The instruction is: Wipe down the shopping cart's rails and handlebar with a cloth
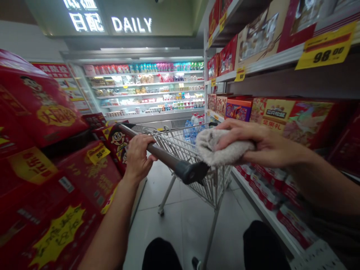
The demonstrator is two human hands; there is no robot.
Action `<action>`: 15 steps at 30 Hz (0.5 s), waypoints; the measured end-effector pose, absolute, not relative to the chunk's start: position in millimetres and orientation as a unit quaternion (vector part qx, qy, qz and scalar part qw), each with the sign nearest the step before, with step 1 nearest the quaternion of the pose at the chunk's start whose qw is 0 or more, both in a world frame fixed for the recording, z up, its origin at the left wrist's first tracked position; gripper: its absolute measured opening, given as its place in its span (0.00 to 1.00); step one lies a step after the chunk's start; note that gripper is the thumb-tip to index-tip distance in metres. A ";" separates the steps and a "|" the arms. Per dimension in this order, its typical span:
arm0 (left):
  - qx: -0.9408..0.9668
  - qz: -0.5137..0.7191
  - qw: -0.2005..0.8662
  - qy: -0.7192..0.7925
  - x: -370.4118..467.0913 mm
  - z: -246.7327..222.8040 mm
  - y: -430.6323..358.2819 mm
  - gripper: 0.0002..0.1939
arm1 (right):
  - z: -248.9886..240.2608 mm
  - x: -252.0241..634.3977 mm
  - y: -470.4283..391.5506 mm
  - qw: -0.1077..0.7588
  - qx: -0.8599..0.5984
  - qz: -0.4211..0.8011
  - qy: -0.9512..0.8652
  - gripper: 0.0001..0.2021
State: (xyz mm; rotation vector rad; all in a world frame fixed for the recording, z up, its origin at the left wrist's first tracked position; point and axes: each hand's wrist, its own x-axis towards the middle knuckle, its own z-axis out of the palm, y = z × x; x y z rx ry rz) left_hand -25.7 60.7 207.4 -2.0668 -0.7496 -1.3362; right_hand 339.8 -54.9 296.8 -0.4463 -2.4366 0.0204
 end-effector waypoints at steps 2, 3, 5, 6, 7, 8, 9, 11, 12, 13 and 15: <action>-0.767 -0.491 0.284 -0.300 -22.6 206.7 59.5 0.39 | 287.7 323.1 -73.9 0.326 -0.156 -0.031 -0.932 0.17; -0.767 -0.487 0.286 -0.305 -19.7 206.3 57.3 0.39 | 281.4 314.5 -78.7 0.332 -0.150 -0.052 -0.930 0.17; -0.765 -0.483 0.290 -0.313 -12.9 205.7 51.7 0.39 | 267.2 301.7 -80.6 0.359 -0.140 -0.093 -0.918 0.15; -0.763 -0.481 0.293 -0.317 -9.4 205.5 48.9 0.39 | 260.2 299.0 -79.5 0.374 -0.145 -0.109 -0.910 0.14; -0.762 -0.478 0.294 -0.322 -6.1 205.2 46.4 0.39 | 254.0 298.9 -78.3 0.384 -0.160 -0.121 -0.901 0.13; -0.762 -0.476 0.296 -0.325 -2.9 204.8 44.3 0.40 | 249.1 301.2 -77.9 0.386 -0.185 -0.131 -0.894 0.13; -0.761 -0.475 0.298 -0.325 0.1 204.5 42.4 0.40 | 245.8 305.2 -79.0 0.379 -0.215 -0.141 -0.889 0.12; -0.758 -0.477 0.303 -0.325 6.4 203.6 39.2 0.41 | 245.1 314.3 -86.9 0.354 -0.265 -0.165 -0.882 0.13; -0.755 -0.479 0.305 -0.327 9.9 203.1 37.5 0.41 | 247.5 317.4 -93.5 0.343 -0.280 -0.183 -0.878 0.14; -0.753 -0.481 0.306 -0.330 13.9 202.8 35.6 0.41 | 251.2 318.5 -101.4 0.336 -0.292 -0.205 -0.872 0.15; -0.750 -0.480 0.308 -0.336 23.6 202.5 30.6 0.41 | 260.7 314.0 -118.5 0.316 -0.318 -0.250 -0.858 0.16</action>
